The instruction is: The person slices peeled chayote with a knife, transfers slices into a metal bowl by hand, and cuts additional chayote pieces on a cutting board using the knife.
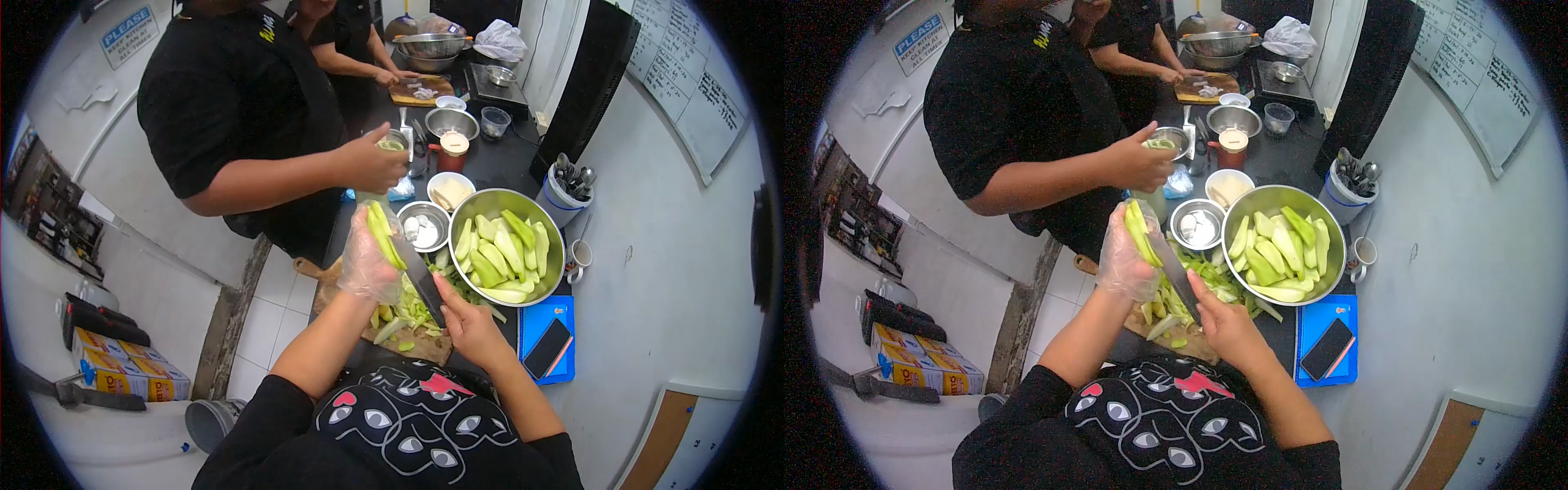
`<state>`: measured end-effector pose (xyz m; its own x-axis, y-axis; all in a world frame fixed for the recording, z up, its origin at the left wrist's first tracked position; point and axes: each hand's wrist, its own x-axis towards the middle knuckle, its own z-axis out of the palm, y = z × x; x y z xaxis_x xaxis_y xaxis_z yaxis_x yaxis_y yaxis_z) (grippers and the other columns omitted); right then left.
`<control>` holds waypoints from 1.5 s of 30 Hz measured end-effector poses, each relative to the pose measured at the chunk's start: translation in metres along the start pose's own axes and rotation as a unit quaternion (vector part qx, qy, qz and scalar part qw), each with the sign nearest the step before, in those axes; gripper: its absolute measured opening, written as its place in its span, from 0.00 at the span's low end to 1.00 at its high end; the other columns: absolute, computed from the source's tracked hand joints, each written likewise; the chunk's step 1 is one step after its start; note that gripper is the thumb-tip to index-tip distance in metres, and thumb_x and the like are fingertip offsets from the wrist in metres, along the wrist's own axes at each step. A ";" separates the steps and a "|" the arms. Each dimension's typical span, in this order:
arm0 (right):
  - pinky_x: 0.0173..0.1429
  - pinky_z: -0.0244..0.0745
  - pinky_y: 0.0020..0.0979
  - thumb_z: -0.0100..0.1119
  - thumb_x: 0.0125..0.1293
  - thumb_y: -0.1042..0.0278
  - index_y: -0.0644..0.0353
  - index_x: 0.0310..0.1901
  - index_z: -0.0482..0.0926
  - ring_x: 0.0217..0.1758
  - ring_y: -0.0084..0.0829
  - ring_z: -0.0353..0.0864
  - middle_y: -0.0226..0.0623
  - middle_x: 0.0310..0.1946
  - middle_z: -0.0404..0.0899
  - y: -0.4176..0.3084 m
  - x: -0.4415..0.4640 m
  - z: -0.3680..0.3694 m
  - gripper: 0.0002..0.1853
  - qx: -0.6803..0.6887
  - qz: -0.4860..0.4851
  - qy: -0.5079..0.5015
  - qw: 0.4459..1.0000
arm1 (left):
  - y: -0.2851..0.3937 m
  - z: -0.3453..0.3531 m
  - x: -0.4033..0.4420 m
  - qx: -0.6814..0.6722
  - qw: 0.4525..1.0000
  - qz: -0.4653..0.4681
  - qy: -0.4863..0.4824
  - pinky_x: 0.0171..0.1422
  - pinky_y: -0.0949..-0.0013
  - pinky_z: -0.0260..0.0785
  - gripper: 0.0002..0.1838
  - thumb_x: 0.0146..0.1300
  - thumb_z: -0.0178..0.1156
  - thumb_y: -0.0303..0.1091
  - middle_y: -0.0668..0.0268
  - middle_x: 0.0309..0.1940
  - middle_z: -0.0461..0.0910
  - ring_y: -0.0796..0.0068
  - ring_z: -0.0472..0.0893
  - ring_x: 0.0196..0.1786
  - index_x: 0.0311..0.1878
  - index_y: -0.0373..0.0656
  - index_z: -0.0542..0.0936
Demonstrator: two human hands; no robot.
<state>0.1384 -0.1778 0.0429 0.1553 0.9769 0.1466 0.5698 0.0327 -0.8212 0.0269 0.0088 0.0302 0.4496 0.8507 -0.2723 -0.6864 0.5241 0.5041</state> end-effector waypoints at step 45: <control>0.34 0.72 0.44 0.54 0.64 0.73 0.38 0.69 0.64 0.26 0.46 0.77 0.45 0.24 0.75 0.002 -0.014 -0.001 0.31 -0.133 -0.052 0.032 0.989 | 0.018 0.001 -0.006 -0.047 0.996 -0.063 -0.030 0.29 0.70 0.65 0.20 0.72 0.39 0.54 0.73 0.20 0.69 0.75 0.70 0.22 0.32 0.51 0.71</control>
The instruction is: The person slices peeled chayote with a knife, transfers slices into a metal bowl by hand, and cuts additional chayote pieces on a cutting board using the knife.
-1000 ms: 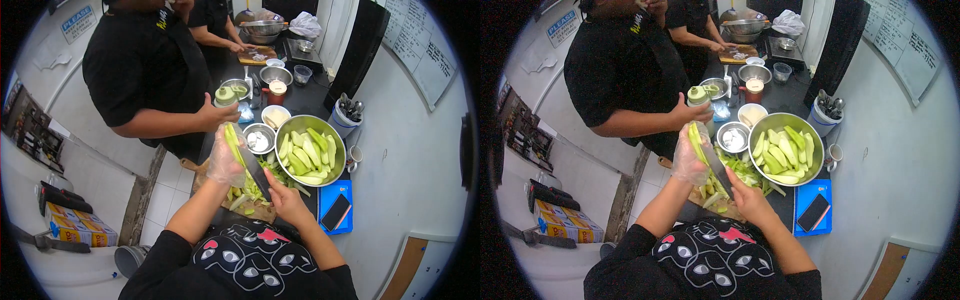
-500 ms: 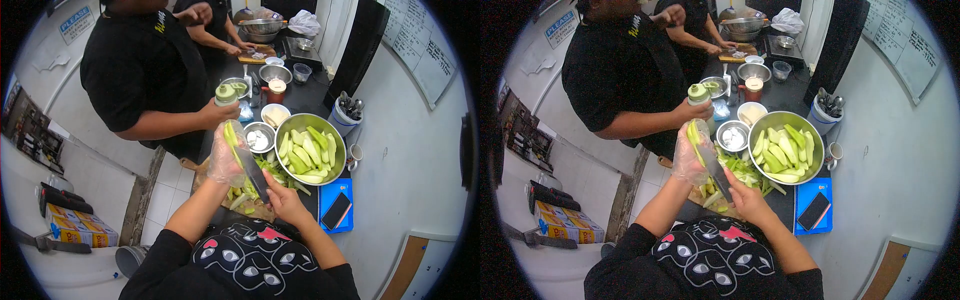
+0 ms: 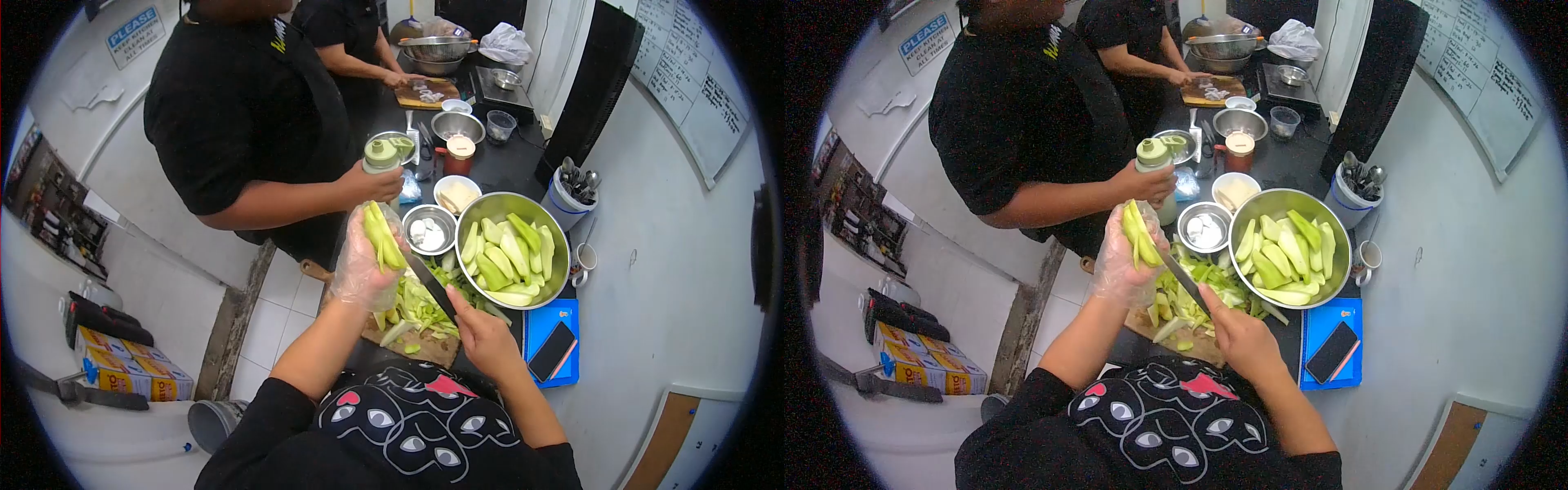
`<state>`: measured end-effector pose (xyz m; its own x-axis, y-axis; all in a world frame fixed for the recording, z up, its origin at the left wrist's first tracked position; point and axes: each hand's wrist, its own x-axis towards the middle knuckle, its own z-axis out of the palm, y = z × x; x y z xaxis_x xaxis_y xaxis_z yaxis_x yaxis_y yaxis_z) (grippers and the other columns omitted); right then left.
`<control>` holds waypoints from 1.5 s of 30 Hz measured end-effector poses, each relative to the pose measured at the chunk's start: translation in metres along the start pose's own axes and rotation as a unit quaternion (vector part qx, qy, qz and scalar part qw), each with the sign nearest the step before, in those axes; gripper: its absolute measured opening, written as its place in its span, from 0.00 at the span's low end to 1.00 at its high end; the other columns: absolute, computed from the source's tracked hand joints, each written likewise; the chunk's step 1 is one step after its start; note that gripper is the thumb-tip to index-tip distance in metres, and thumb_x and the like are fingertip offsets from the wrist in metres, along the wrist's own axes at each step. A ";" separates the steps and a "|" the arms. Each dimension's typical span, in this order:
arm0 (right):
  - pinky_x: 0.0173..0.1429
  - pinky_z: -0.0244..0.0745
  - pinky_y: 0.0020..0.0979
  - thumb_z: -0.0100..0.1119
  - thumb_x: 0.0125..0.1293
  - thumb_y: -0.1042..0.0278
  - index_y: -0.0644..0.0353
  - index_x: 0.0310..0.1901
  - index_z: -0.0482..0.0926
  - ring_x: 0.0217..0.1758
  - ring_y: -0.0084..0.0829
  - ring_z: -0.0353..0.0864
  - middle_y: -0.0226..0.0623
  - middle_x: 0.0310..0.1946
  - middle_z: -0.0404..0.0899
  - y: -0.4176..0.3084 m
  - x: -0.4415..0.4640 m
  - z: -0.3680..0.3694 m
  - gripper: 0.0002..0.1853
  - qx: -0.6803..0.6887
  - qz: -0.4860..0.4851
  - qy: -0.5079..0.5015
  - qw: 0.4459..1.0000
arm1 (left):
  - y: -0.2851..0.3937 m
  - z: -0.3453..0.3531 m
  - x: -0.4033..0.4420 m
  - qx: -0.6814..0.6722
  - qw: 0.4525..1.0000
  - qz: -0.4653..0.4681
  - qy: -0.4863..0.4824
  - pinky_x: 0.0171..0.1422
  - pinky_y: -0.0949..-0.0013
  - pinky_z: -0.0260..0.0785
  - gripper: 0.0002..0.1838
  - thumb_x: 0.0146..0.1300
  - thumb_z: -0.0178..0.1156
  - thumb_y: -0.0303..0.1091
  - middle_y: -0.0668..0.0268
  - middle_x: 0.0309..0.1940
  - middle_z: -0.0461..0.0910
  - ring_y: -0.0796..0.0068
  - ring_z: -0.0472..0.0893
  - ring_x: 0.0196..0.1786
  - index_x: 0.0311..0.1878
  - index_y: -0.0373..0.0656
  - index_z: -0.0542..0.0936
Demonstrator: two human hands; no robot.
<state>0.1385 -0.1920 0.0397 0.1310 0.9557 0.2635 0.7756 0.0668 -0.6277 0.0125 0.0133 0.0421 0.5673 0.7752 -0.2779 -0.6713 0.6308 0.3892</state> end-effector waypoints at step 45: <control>0.35 0.74 0.40 0.56 0.62 0.76 0.46 0.67 0.67 0.30 0.44 0.80 0.45 0.31 0.79 0.000 -0.001 0.006 0.30 -0.041 -0.009 0.043 0.998 | -0.016 -0.006 -0.001 -0.059 0.998 -0.001 0.017 0.35 0.64 0.72 0.18 0.72 0.44 0.48 0.62 0.27 0.71 0.67 0.73 0.28 0.37 0.42 0.70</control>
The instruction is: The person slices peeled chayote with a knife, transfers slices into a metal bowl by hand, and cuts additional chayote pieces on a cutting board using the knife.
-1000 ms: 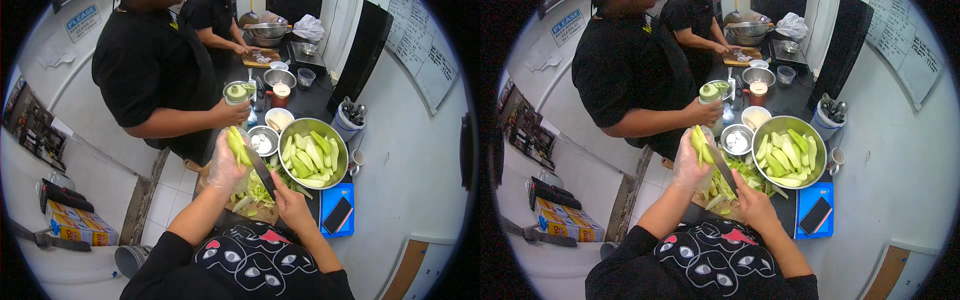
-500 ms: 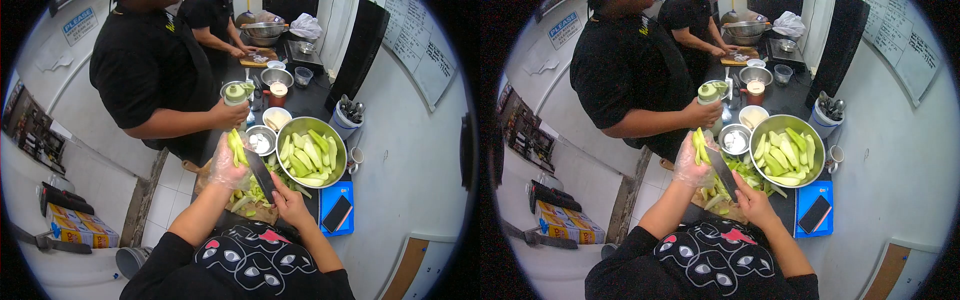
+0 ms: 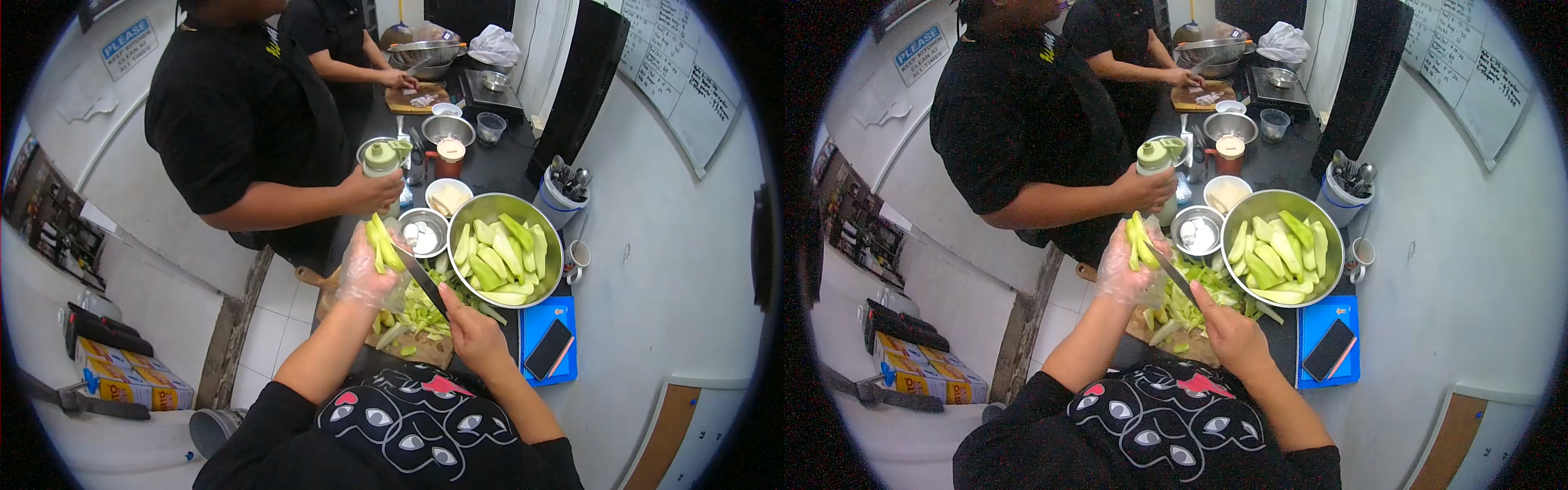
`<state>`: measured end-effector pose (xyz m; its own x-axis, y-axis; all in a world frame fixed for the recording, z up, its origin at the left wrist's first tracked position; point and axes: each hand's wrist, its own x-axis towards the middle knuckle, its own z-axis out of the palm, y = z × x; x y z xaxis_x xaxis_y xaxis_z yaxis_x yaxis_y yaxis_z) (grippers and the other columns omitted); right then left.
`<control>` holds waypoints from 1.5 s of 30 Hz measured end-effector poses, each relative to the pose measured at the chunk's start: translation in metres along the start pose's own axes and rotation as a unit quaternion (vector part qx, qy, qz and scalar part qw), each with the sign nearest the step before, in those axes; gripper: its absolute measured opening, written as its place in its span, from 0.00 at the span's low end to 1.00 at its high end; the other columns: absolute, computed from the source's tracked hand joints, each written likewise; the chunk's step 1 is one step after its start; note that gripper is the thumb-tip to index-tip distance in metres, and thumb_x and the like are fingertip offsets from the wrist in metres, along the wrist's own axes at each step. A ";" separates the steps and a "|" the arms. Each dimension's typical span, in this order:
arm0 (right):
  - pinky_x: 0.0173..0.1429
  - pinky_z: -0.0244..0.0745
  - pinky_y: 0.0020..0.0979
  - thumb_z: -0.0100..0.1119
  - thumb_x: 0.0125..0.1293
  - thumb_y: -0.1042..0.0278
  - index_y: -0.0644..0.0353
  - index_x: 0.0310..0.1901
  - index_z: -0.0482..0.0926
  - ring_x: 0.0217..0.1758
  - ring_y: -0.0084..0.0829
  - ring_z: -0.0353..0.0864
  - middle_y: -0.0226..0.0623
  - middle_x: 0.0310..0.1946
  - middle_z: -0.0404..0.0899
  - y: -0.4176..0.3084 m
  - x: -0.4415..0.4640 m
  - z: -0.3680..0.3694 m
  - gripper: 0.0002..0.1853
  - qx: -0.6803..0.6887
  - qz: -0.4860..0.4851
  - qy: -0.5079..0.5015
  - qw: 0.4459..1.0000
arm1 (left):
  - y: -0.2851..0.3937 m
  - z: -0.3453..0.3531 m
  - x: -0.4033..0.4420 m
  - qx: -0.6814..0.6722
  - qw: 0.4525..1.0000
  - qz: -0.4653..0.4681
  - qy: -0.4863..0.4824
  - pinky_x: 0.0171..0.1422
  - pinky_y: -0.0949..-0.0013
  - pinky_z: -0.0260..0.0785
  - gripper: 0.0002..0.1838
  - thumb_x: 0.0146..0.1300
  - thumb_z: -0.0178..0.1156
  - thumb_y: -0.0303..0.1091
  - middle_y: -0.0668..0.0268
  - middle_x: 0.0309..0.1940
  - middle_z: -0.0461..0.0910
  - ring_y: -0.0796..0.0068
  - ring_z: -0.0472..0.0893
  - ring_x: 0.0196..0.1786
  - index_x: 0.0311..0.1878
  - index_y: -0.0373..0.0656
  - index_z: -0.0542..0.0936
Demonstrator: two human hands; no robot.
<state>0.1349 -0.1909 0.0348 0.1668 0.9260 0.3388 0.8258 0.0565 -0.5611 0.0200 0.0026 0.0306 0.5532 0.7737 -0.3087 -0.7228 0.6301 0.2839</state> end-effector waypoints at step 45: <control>0.35 0.71 0.45 0.53 0.64 0.75 0.45 0.70 0.62 0.30 0.51 0.78 0.54 0.29 0.77 0.009 0.000 0.005 0.31 0.114 0.042 -0.013 0.993 | -0.011 -0.026 -0.010 0.163 0.972 0.029 -0.164 0.59 0.63 0.68 0.18 0.73 0.46 0.48 0.66 0.46 0.75 0.72 0.75 0.51 0.53 0.46 0.72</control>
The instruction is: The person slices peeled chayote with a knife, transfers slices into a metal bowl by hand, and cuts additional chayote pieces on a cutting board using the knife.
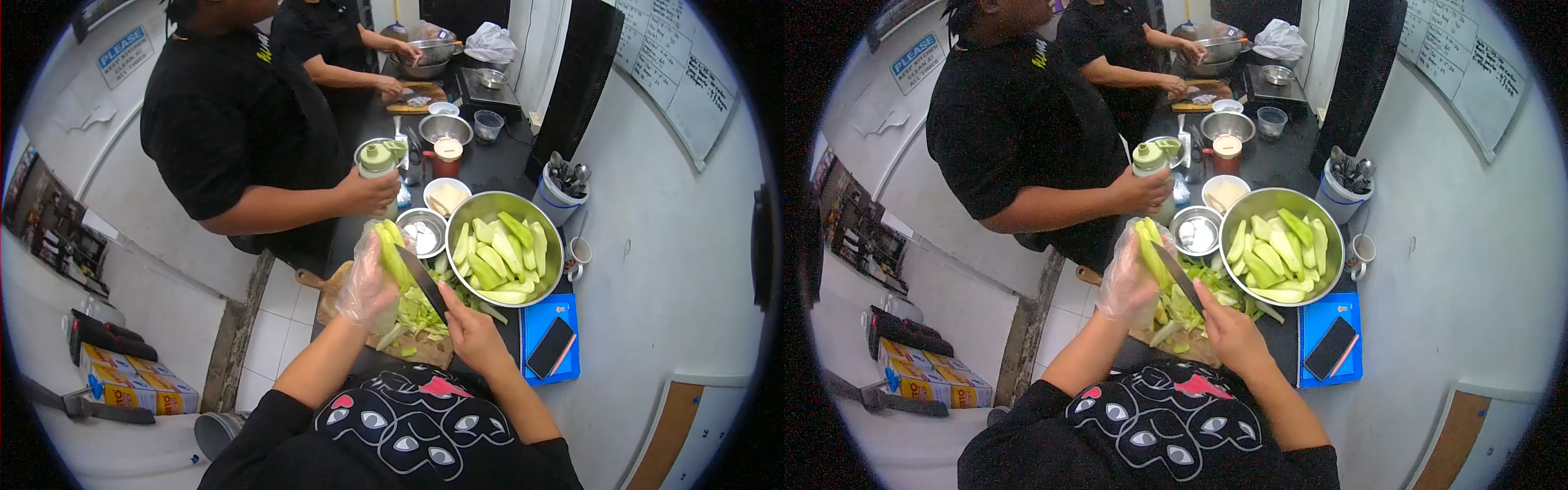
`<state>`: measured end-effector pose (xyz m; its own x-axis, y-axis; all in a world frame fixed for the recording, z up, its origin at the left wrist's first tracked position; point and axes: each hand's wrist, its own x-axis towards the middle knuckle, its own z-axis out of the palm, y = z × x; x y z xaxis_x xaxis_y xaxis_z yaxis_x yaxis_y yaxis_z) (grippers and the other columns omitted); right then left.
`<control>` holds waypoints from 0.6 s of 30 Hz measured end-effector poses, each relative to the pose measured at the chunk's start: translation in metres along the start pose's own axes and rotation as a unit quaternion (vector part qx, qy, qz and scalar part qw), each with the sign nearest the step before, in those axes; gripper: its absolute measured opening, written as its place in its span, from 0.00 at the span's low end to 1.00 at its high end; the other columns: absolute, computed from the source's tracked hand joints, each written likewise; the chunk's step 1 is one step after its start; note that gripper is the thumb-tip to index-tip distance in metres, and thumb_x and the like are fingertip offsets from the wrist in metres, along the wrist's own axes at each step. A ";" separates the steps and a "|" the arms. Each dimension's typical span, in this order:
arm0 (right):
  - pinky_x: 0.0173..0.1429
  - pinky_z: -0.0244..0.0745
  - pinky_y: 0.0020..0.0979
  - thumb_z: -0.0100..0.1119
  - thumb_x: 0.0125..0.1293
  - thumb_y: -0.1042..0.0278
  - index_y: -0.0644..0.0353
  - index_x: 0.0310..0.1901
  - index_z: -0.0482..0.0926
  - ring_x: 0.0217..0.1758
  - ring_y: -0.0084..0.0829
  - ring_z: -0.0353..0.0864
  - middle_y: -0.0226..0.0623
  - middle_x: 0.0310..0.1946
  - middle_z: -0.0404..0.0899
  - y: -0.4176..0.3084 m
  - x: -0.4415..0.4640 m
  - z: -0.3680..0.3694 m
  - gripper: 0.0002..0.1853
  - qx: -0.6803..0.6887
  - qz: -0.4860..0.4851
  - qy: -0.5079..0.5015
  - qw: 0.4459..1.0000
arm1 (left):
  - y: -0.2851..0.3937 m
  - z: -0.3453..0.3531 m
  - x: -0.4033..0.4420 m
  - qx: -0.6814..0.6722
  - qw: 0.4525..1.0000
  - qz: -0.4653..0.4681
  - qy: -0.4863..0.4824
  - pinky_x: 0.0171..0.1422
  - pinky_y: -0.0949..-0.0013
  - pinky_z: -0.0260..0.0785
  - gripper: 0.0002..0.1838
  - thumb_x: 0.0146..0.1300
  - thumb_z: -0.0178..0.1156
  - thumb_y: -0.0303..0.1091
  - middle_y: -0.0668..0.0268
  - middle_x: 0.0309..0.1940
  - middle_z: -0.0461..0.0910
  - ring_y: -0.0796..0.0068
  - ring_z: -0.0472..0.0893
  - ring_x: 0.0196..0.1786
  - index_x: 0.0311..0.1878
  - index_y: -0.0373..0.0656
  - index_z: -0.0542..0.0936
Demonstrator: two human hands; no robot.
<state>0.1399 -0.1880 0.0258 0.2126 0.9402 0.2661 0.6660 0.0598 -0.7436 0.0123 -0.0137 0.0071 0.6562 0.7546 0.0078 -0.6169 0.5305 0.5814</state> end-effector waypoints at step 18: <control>0.39 0.73 0.39 0.51 0.67 0.75 0.48 0.70 0.61 0.36 0.53 0.79 0.59 0.35 0.78 -0.021 0.007 -0.002 0.30 0.049 0.035 0.018 0.998 | 0.009 0.028 -0.008 -0.038 0.999 -0.040 0.001 0.64 0.61 0.65 0.19 0.73 0.45 0.49 0.66 0.50 0.76 0.70 0.74 0.55 0.55 0.46 0.73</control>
<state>0.1290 -0.1839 0.0448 0.2836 0.9304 0.2323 0.5752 0.0287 -0.8175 0.0143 -0.0259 0.0349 0.7033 0.7099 -0.0374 -0.5942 0.6158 0.5174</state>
